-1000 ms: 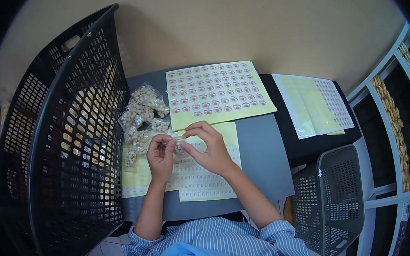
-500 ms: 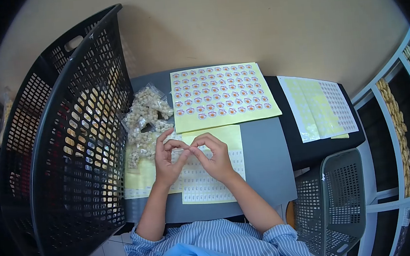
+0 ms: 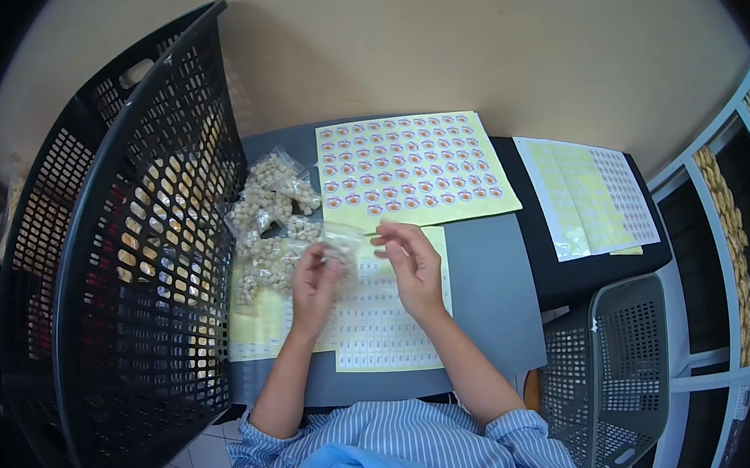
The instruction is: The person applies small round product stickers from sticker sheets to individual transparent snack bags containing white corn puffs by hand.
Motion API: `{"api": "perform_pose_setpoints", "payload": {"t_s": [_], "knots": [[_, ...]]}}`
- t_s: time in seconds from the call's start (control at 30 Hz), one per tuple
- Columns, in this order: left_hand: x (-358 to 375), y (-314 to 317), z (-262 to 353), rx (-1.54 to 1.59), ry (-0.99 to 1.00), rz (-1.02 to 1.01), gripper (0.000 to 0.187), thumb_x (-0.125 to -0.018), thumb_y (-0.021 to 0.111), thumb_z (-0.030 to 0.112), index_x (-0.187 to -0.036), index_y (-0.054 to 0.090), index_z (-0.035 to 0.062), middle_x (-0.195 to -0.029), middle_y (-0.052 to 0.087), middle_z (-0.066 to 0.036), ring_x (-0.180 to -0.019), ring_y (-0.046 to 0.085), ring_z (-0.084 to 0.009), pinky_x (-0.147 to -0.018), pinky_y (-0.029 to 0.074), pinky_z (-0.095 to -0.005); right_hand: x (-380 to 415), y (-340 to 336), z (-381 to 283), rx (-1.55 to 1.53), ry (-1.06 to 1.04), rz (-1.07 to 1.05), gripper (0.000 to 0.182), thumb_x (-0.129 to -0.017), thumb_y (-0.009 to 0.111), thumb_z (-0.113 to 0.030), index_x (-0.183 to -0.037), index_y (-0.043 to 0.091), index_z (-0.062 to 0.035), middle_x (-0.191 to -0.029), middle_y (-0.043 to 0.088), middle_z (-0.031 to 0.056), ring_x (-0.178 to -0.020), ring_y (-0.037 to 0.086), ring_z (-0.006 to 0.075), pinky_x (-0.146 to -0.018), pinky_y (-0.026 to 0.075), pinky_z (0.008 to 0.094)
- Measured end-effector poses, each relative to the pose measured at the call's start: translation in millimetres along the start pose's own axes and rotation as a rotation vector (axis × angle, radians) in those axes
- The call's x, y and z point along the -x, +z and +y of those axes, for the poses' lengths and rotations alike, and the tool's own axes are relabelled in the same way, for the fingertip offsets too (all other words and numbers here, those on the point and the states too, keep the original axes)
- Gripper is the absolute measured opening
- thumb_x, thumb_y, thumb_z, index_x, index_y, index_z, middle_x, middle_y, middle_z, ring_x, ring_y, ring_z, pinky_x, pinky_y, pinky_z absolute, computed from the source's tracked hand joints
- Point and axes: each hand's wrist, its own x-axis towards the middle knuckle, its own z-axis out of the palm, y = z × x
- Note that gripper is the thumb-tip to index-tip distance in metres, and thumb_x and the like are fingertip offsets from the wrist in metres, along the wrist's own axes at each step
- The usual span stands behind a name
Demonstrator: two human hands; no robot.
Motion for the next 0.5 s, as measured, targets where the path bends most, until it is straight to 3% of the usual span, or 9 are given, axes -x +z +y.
{"api": "perform_pose_setpoints", "payload": {"t_s": [0.07, 0.13, 0.17, 0.3, 0.43, 0.5], "knots": [[-5, -5, -1, 0.427, -0.14, 0.277, 0.027, -0.087, 0.049, 0.013, -0.111, 0.042, 0.003, -0.093, 0.054, -0.004, -0.084, 0.055, -0.0095, -0.069, 0.047, -0.025, -5, -11, 1, 0.062, -0.007, 0.028, 0.02, -0.082, 0.056, -0.01, -0.098, 0.057, 0.0014, -0.098, 0.057, 0.0108, -0.088, 0.058, 0.0197, -0.077, 0.047, 0.0297], [-6, -10, 0, 0.522, -0.184, 0.296, 0.022, -0.088, 0.047, 0.014, -0.107, 0.044, 0.0048, -0.094, 0.055, -0.004, -0.083, 0.055, -0.0101, -0.069, 0.047, -0.0263, -10, -20, -3, 0.741, -0.145, -0.172, 0.024, -0.077, 0.06, -0.009, -0.099, 0.058, 0.0003, -0.099, 0.059, 0.0128, -0.09, 0.058, 0.022, -0.08, 0.046, 0.0295], [-6, -13, 1, 0.611, -0.224, 0.318, 0.018, -0.089, 0.045, 0.016, -0.104, 0.045, 0.0067, -0.094, 0.055, -0.003, -0.083, 0.055, -0.0106, -0.068, 0.048, -0.0276, -10, -22, -1, 0.815, -0.089, -0.232, 0.03, -0.072, 0.064, -0.01, -0.1, 0.059, -0.0009, -0.101, 0.059, 0.0137, -0.1, 0.055, 0.0249, -0.084, 0.044, 0.031], [-5, -10, -2, 0.71, -0.32, 0.311, 0.014, -0.09, 0.042, 0.018, -0.1, 0.047, 0.0098, -0.092, 0.055, -0.003, -0.082, 0.055, -0.0116, -0.068, 0.048, -0.0296, -6, -28, 14, 0.98, -0.07, -0.379, 0.035, -0.068, 0.068, -0.015, -0.099, 0.06, -0.002, -0.108, 0.057, 0.012, -0.115, 0.044, 0.0256, -0.09, 0.041, 0.034], [-5, -1, -7, 0.702, -0.413, 0.18, 0.017, -0.091, 0.04, 0.019, -0.101, 0.047, 0.0082, -0.092, 0.054, -0.004, -0.082, 0.054, -0.0125, -0.069, 0.048, -0.0303, -7, -33, 18, 0.967, -0.039, -0.427, 0.035, -0.066, 0.071, -0.015, -0.097, 0.062, 0.0002, -0.108, 0.057, 0.0157, -0.114, 0.044, 0.0272, -0.091, 0.041, 0.0342], [-6, 2, -12, 0.698, -0.43, 0.157, 0.018, -0.091, 0.04, 0.019, -0.102, 0.046, 0.0073, -0.092, 0.054, -0.004, -0.082, 0.054, -0.0126, -0.071, 0.047, -0.0305, -6, -32, 19, 0.981, -0.052, -0.419, 0.032, -0.068, 0.069, -0.017, -0.096, 0.063, -0.0042, -0.108, 0.058, 0.0104, -0.113, 0.046, 0.0252, -0.089, 0.042, 0.0333]]}}
